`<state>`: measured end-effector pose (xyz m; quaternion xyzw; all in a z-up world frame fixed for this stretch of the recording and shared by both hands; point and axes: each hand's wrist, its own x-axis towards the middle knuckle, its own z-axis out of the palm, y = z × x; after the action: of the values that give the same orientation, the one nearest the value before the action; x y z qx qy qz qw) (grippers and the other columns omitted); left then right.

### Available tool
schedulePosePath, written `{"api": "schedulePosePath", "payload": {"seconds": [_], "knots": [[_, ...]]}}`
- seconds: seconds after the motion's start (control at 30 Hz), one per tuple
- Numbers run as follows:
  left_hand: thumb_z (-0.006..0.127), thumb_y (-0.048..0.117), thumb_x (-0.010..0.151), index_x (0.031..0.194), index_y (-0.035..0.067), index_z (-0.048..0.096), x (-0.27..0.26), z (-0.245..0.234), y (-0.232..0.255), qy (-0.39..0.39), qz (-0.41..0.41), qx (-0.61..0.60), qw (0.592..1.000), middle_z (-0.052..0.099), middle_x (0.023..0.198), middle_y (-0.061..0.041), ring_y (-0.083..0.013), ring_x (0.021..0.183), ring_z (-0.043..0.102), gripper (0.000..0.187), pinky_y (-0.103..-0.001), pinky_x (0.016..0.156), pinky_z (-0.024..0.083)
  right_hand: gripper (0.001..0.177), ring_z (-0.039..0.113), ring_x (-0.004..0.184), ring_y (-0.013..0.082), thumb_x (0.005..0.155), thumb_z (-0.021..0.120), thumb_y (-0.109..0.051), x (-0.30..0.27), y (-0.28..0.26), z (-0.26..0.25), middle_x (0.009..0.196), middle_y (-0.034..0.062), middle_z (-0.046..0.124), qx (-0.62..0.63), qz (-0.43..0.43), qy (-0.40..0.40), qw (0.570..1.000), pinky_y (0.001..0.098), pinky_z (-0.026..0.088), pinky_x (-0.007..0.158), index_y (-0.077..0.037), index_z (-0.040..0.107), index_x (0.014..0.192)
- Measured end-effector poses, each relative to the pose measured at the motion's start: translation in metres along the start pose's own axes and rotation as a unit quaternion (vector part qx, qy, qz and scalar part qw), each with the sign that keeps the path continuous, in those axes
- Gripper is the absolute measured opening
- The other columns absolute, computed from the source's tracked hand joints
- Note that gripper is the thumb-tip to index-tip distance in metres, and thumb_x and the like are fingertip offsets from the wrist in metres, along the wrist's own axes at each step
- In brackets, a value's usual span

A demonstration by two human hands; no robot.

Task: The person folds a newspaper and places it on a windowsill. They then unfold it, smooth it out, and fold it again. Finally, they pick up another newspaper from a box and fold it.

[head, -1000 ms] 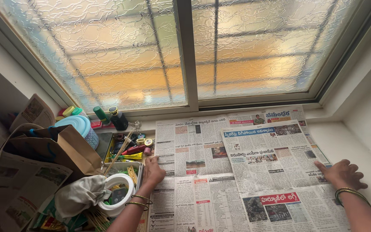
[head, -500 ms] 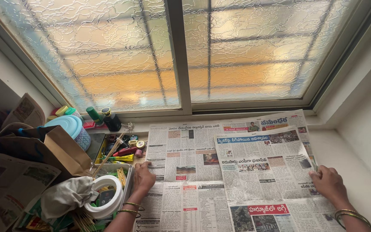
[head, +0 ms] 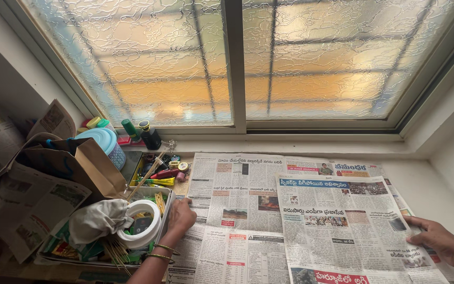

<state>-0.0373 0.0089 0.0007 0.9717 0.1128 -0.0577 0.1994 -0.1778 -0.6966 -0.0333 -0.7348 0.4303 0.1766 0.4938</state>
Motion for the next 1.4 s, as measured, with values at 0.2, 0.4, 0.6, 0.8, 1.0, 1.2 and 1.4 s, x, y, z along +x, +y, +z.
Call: {"api": "schedulePosePath", "payload": {"seconds": [0.2,0.4,0.6,0.8,1.0,1.2,1.4], "knots": [[0.059,0.005,0.093,0.106,-0.002,0.067,-0.017,0.001,-0.002,0.084,0.099,0.119,0.984,0.055,0.122,-0.024,-0.0378,0.106,0.063,0.017,-0.044,0.091,0.058,0.074,0.080,0.094,0.0335,0.086,0.074,-0.005,0.009,-0.008,0.016,0.117,0.0272,0.079,-0.038,-0.066,0.026,0.997,0.0464,0.066,0.087,-0.014,0.049,0.155],[0.058,-0.001,0.089,0.100,-0.003,0.067,-0.019,0.002,0.003,0.099,0.144,0.210,0.962,0.054,0.122,-0.021,-0.0323,0.104,0.063,0.014,-0.035,0.080,0.063,0.031,0.076,0.099,0.0271,0.092,0.076,-0.019,0.012,-0.004,0.009,0.108,0.0157,0.078,-0.071,-0.196,0.136,0.969,0.0422,0.058,0.090,-0.001,0.077,0.116],[0.069,0.007,0.085,0.116,0.000,0.063,-0.024,0.008,0.016,0.108,0.127,0.298,0.940,0.048,0.132,-0.014,-0.0300,0.105,0.062,0.032,-0.038,0.078,0.064,0.025,0.074,0.107,0.0314,0.096,0.071,-0.026,0.017,-0.003,-0.030,0.113,0.0088,0.080,-0.146,-0.138,0.295,0.934,0.0475,0.056,0.093,-0.018,0.074,0.120],[0.072,0.010,0.089,0.126,-0.001,0.061,-0.009,0.016,0.013,0.098,0.102,0.352,0.925,0.045,0.134,-0.011,-0.0271,0.100,0.065,0.040,-0.034,0.070,0.067,0.030,0.073,0.104,0.0379,0.095,0.072,-0.026,0.032,0.002,-0.067,0.107,0.0128,0.079,-0.202,-0.148,0.392,0.885,0.0508,0.059,0.085,-0.017,0.068,0.123],[0.071,0.014,0.090,0.130,0.002,0.060,-0.011,0.011,0.021,0.064,0.074,0.371,0.924,0.045,0.135,-0.009,-0.0278,0.106,0.064,0.043,-0.038,0.078,0.066,0.029,0.071,0.108,0.0299,0.092,0.063,-0.014,0.060,-0.001,-0.084,0.115,0.0047,0.078,-0.353,-0.228,0.416,0.807,0.0441,0.059,0.097,-0.021,0.077,0.116],[0.060,0.020,0.097,0.145,0.006,0.046,-0.022,0.017,0.077,0.052,0.161,0.413,0.895,0.028,0.162,-0.012,-0.0328,0.140,0.043,0.052,-0.052,0.105,0.049,0.025,0.064,0.118,0.0279,0.106,0.054,-0.024,0.073,-0.010,-0.081,0.125,0.0038,0.069,-0.445,-0.273,0.423,0.741,0.0416,0.060,0.097,-0.010,0.075,0.107],[0.037,0.067,0.097,0.157,0.015,0.021,-0.066,0.075,0.172,0.009,0.342,0.225,0.912,0.005,0.169,-0.008,-0.0297,0.154,0.001,0.082,-0.061,0.121,0.006,0.033,0.053,0.135,0.0235,0.094,0.056,-0.021,0.056,-0.013,-0.050,0.151,0.0072,0.055,-0.536,-0.226,0.464,0.668,0.0453,0.050,0.105,-0.011,0.070,0.123]]}}
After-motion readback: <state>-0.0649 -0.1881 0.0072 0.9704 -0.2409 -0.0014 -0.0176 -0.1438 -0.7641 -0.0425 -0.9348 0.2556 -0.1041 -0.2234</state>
